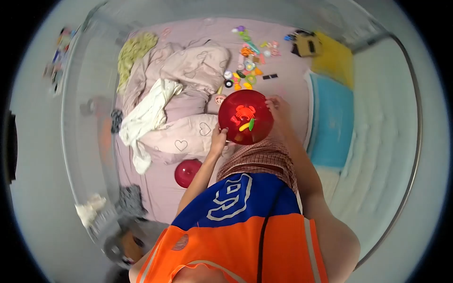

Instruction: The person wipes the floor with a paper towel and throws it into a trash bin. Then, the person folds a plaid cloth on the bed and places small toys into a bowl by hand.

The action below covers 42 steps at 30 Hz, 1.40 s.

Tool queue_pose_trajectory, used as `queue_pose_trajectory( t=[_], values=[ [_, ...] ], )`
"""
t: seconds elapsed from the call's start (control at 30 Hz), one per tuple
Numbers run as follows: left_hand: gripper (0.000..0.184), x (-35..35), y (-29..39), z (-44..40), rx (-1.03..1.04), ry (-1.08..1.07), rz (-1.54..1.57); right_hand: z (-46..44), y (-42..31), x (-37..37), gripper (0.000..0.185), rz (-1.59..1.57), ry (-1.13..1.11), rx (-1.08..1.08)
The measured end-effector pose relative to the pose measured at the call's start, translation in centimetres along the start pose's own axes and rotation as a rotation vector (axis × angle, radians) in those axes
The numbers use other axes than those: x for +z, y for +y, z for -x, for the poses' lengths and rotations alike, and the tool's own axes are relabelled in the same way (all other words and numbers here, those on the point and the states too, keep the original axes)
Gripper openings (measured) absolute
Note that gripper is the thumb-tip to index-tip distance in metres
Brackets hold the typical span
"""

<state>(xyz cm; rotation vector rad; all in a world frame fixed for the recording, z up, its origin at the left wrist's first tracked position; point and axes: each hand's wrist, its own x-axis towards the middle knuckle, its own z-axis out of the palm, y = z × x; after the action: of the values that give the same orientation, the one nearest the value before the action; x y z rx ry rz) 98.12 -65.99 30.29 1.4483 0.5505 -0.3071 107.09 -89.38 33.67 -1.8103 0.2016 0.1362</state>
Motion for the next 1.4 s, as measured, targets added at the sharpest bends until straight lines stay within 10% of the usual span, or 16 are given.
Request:
queue_pose_trajectory(
  t=[0.27,0.4,0.5,0.6,0.63,0.77,1.4],
  values=[
    [0.049,9.5,-3.8,-6.7,-0.208,0.238,0.204,-12.8,6.1,-2.3,0.027,0.642,-0.108,-0.451],
    [0.047,14.0,-7.3,-7.3,-0.298,0.361,0.493,-14.4,10.5,-6.4,0.034,0.468,-0.45,-0.045],
    [0.05,15.6,-10.4,-6.8,-0.022,0.443,-0.073,-14.0,13.7,-7.8,0.039,0.547,-0.472,-0.149],
    [0.054,15.4,-8.5,-5.7,-0.313,0.371,0.304,-11.7,14.3,-8.2,0.04,0.663,-0.525,-0.116],
    [0.048,15.5,-10.4,-5.9,-0.107,0.419,0.29,-12.7,14.1,-6.6,0.041,0.719,-0.546,-0.07],
    [0.05,14.7,-17.0,-7.8,0.001,0.585,-0.139,-11.8,18.8,-3.8,0.038,0.681,-0.481,-0.076],
    [0.053,13.5,-26.7,-14.3,0.13,0.49,-0.069,-16.6,32.0,-3.1,0.031,0.47,-0.272,0.016]
  ],
)
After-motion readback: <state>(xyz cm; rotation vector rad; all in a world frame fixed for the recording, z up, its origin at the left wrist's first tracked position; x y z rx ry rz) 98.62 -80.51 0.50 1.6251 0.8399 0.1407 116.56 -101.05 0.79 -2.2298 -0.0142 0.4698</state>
